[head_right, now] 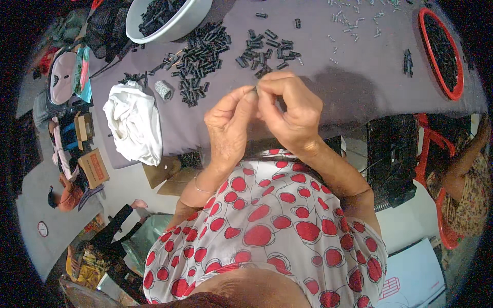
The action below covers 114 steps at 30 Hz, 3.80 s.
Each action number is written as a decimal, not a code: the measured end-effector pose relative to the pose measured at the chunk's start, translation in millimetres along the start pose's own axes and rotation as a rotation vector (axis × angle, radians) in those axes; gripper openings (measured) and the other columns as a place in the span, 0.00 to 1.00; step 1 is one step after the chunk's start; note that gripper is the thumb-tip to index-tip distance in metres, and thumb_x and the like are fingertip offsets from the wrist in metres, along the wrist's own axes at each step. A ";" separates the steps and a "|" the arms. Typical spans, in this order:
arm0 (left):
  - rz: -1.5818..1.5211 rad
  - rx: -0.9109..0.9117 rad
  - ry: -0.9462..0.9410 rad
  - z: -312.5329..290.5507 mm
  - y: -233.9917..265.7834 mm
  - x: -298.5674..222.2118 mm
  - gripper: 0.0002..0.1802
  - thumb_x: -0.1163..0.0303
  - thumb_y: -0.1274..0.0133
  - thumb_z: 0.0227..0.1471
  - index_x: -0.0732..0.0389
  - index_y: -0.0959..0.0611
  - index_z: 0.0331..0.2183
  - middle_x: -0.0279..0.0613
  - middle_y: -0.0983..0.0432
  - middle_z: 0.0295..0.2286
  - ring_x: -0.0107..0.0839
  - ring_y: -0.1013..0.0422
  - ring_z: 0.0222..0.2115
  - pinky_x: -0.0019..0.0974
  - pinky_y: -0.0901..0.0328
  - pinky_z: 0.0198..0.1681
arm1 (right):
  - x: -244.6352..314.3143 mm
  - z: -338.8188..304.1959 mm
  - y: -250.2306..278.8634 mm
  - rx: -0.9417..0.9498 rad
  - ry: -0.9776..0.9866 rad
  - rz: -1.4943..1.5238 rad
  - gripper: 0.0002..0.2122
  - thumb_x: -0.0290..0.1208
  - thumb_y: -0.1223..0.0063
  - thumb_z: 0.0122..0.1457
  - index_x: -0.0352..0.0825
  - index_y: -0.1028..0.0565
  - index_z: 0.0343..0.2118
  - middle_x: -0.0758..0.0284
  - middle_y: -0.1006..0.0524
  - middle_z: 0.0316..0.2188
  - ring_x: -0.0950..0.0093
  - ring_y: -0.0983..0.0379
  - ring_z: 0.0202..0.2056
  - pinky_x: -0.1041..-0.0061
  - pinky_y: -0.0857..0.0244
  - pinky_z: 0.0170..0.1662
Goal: The person assembles small components by picking up plastic pieces and inserting metal springs into them by hand.
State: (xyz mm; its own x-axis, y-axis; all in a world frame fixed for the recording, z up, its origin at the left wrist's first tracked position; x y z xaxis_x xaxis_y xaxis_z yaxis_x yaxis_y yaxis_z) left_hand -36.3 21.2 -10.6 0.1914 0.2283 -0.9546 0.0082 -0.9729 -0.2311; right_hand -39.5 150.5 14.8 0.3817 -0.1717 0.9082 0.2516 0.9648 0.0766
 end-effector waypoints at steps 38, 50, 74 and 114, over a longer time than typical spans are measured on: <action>-0.670 0.269 0.591 8.1 -5.7 26.3 0.14 0.70 0.51 0.53 0.71 0.22 0.37 0.49 0.24 0.34 0.37 0.25 0.35 0.35 0.30 0.42 | 30.9 3.3 -10.3 0.158 0.316 -0.266 0.20 0.14 0.40 0.39 0.28 0.31 0.39 0.57 0.28 0.36 0.65 0.29 0.32 0.74 0.31 0.31; -0.358 0.271 0.453 4.8 -4.8 11.8 0.12 0.69 0.51 0.55 0.69 0.20 0.36 0.45 0.23 0.32 0.30 0.26 0.34 0.32 0.32 0.40 | 24.0 3.1 -7.4 0.180 0.286 -0.239 0.20 0.13 0.44 0.37 0.28 0.31 0.39 0.59 0.28 0.35 0.73 0.30 0.26 0.79 0.32 0.26; -0.163 0.091 0.206 13.1 1.1 -2.9 0.05 0.78 0.50 0.51 0.69 0.21 0.27 0.37 0.25 0.24 0.22 0.30 0.26 0.25 0.34 0.31 | 31.5 7.9 -14.0 0.251 0.372 -0.445 0.23 0.25 0.38 0.33 0.31 0.30 0.38 0.62 0.29 0.30 0.64 0.31 0.30 0.68 0.34 0.33; 0.160 0.104 0.130 7.3 6.3 -3.5 0.08 0.74 0.57 0.56 0.68 0.26 0.32 0.32 0.28 0.25 0.17 0.34 0.25 0.23 0.38 0.30 | 20.0 7.4 -17.4 0.305 0.412 -0.603 0.17 0.27 0.39 0.31 0.32 0.28 0.29 0.66 0.34 0.20 0.68 0.33 0.21 0.73 0.36 0.23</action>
State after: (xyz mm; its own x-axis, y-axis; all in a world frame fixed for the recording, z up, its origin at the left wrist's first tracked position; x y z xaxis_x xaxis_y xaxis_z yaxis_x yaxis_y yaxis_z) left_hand -44.1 14.6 -10.2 0.3072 0.0588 -0.9498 -0.1322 -0.9858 -0.1037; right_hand -42.8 131.8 34.7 0.5708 -0.6848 0.4530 0.2879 0.6836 0.6706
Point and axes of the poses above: each hand's wrist, its own z-axis towards the middle knuckle, its own y-axis out of the back of the hand, x = y × z, the point moved 8 cm from there along z, towards the middle knuckle
